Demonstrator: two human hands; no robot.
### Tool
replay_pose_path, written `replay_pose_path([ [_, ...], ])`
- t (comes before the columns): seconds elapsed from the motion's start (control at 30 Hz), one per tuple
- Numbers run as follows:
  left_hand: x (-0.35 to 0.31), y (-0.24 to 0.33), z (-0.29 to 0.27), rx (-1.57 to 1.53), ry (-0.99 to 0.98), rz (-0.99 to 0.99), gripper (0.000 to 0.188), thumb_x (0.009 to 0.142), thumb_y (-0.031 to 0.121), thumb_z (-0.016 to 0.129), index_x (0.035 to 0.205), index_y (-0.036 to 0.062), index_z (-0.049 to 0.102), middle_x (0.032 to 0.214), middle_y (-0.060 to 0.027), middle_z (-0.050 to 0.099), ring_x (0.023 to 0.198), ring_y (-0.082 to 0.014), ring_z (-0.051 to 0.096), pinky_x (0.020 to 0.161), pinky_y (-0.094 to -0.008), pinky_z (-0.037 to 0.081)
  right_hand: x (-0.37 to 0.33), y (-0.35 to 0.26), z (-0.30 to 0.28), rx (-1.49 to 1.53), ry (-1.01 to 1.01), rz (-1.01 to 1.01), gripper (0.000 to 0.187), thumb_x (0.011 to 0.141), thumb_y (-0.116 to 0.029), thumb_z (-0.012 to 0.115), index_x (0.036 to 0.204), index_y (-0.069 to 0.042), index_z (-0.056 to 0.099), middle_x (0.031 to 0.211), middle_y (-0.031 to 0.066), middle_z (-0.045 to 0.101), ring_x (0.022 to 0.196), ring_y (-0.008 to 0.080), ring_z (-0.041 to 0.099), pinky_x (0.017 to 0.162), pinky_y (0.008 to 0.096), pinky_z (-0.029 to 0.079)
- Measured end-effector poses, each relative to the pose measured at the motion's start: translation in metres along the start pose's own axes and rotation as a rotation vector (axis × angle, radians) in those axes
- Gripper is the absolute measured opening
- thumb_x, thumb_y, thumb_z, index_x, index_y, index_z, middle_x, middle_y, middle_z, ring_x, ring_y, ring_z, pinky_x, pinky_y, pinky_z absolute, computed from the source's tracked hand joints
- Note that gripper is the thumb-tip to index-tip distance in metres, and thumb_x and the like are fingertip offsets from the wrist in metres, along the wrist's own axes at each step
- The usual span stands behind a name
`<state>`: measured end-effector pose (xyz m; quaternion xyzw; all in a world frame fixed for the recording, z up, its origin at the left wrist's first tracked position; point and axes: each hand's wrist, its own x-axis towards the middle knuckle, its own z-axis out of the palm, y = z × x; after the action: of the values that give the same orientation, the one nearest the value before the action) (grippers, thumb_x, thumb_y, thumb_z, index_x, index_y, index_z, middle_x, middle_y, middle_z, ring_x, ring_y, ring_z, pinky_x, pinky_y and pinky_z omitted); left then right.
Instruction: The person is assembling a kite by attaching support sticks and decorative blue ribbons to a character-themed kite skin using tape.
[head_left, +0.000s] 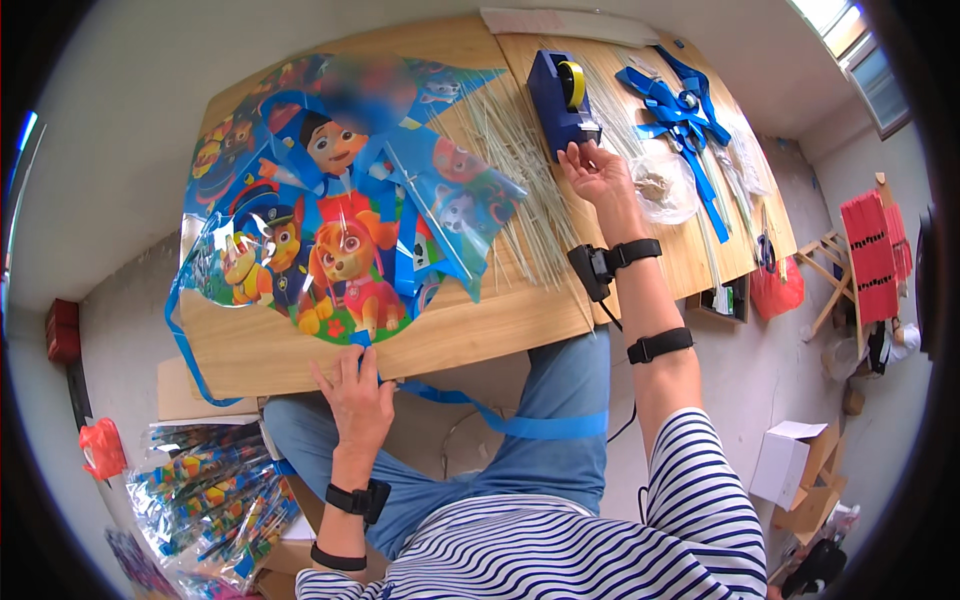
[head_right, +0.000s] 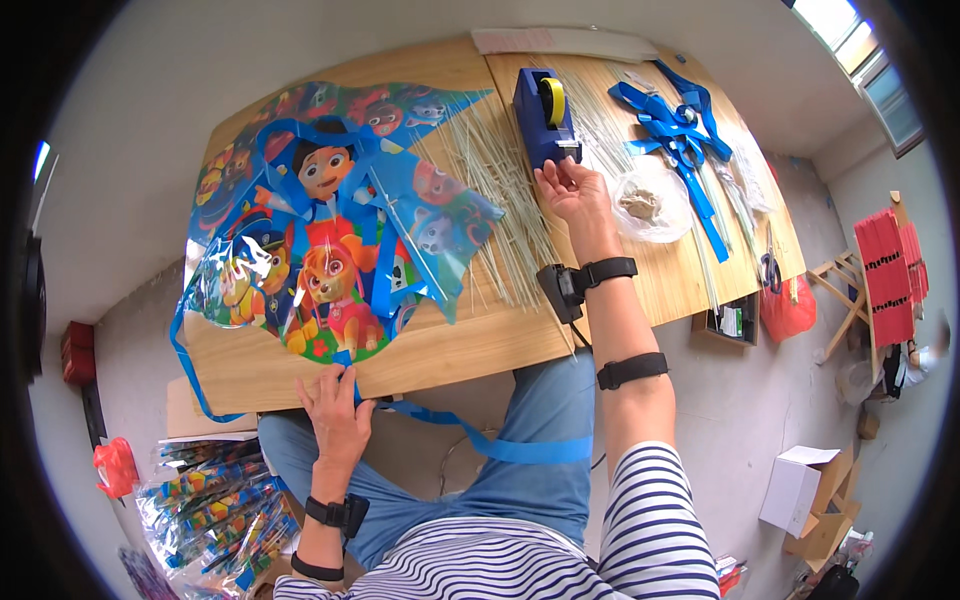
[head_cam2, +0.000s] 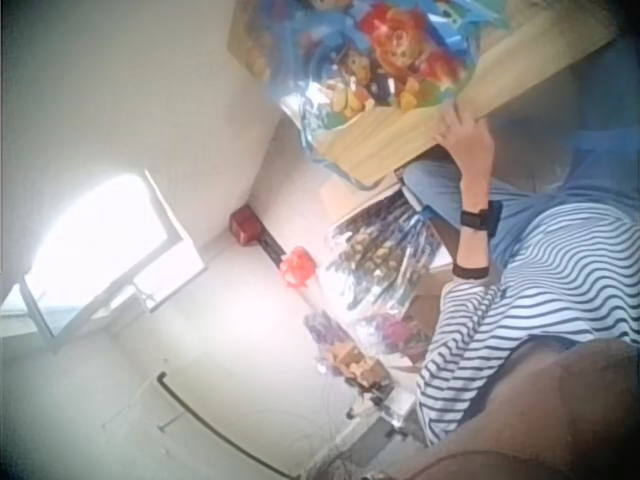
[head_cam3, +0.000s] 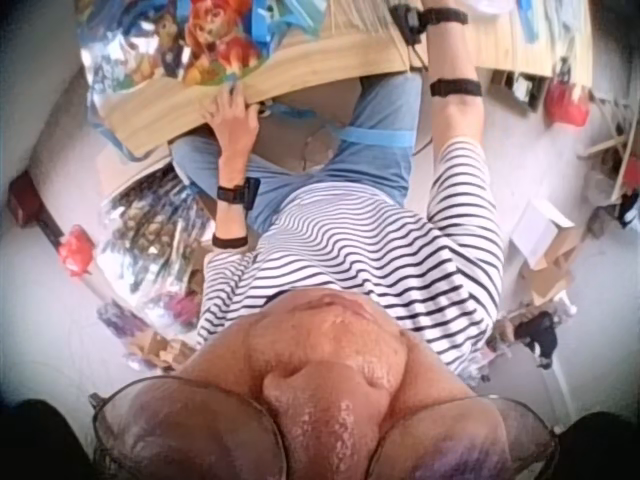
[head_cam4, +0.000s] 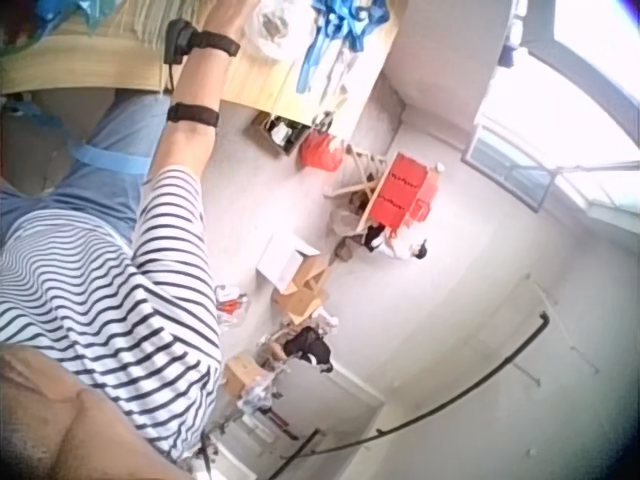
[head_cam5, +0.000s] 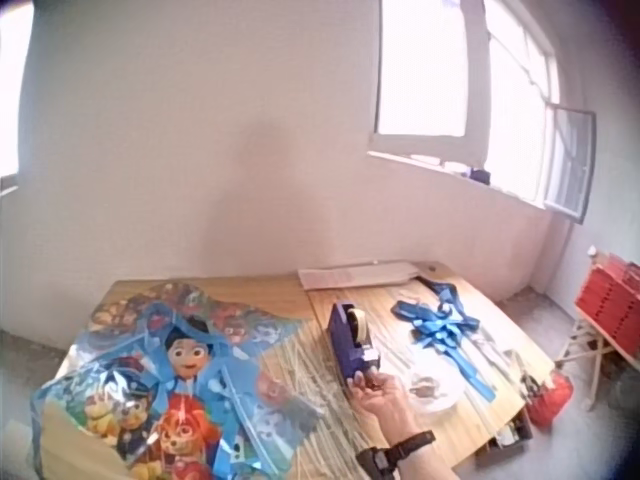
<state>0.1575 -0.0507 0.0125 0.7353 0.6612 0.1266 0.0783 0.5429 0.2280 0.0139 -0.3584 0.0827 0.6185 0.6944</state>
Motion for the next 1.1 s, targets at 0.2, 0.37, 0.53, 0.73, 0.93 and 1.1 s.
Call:
replay_pose_path([
  [0.2,0.000,-0.003,0.001,0.005,0.006,0.004,0.056,0.071,0.014,0.076,0.122,0.0010,0.058,0.124,-0.0115,0.051,0.122,-0.0325,0.046,0.113,-0.0628,0.015,-0.002,0.002,-0.004,-0.247,-0.059,-0.137,0.015,0.091,-0.003,0.058,0.103,0.006,0.054,0.104,0.0187,0.060,0.098,0.0318,0.064,0.099,0.0535,0.047],
  [0.37,0.000,-0.001,0.001,0.017,0.008,0.010,0.057,0.071,0.014,0.076,0.123,0.0013,0.057,0.124,-0.0108,0.051,0.122,-0.0319,0.046,0.113,-0.0626,0.015,-0.008,0.004,-0.007,-0.250,-0.107,-0.227,0.017,0.091,-0.001,0.055,0.105,0.009,0.054,0.108,0.0205,0.061,0.104,0.0336,0.063,0.101,0.0515,0.046],
  [0.53,-0.009,-0.004,0.002,0.024,0.047,-0.012,0.057,0.071,0.013,0.075,0.124,0.0033,0.057,0.126,-0.0110,0.052,0.120,-0.0316,0.048,0.113,-0.0624,0.016,0.001,0.016,0.002,-0.347,0.021,-0.186,0.017,0.091,0.002,0.051,0.106,0.009,0.049,0.111,0.0238,0.056,0.102,0.0379,0.063,0.093,0.0553,0.052],
  [0.73,0.012,0.011,0.015,-0.076,0.090,0.073,0.054,0.074,0.014,0.071,0.125,0.0045,0.057,0.125,-0.0107,0.054,0.119,-0.0305,0.051,0.112,-0.0622,0.018,0.081,-0.072,-0.059,-0.857,0.206,-0.502,0.009,0.078,0.005,0.058,0.086,0.006,0.054,0.081,0.0180,0.062,0.064,0.0322,0.067,0.055,0.0451,0.059],
  [0.93,-0.010,-0.007,0.007,-0.128,0.126,-0.047,0.057,0.070,0.015,0.078,0.123,0.0044,0.058,0.127,-0.0096,0.052,0.121,-0.0305,0.050,0.111,-0.0626,0.018,-0.056,0.037,0.037,-1.236,-0.477,-0.325,0.012,0.085,-0.007,0.062,0.093,0.002,0.065,0.081,0.0076,0.064,0.070,0.0184,0.065,0.073,0.0318,0.056],
  [1.1,-0.016,-0.005,0.004,-0.173,0.182,-0.094,0.052,0.069,0.014,0.078,0.117,0.0038,0.061,0.127,-0.0091,0.053,0.124,-0.0305,0.049,0.111,-0.0627,0.019,-0.137,0.141,0.081,-1.677,-1.266,-0.034,0.008,0.085,-0.009,0.062,0.085,-0.001,0.062,0.073,0.0004,0.057,0.066,0.0084,0.056,0.063,0.0246,0.047],
])
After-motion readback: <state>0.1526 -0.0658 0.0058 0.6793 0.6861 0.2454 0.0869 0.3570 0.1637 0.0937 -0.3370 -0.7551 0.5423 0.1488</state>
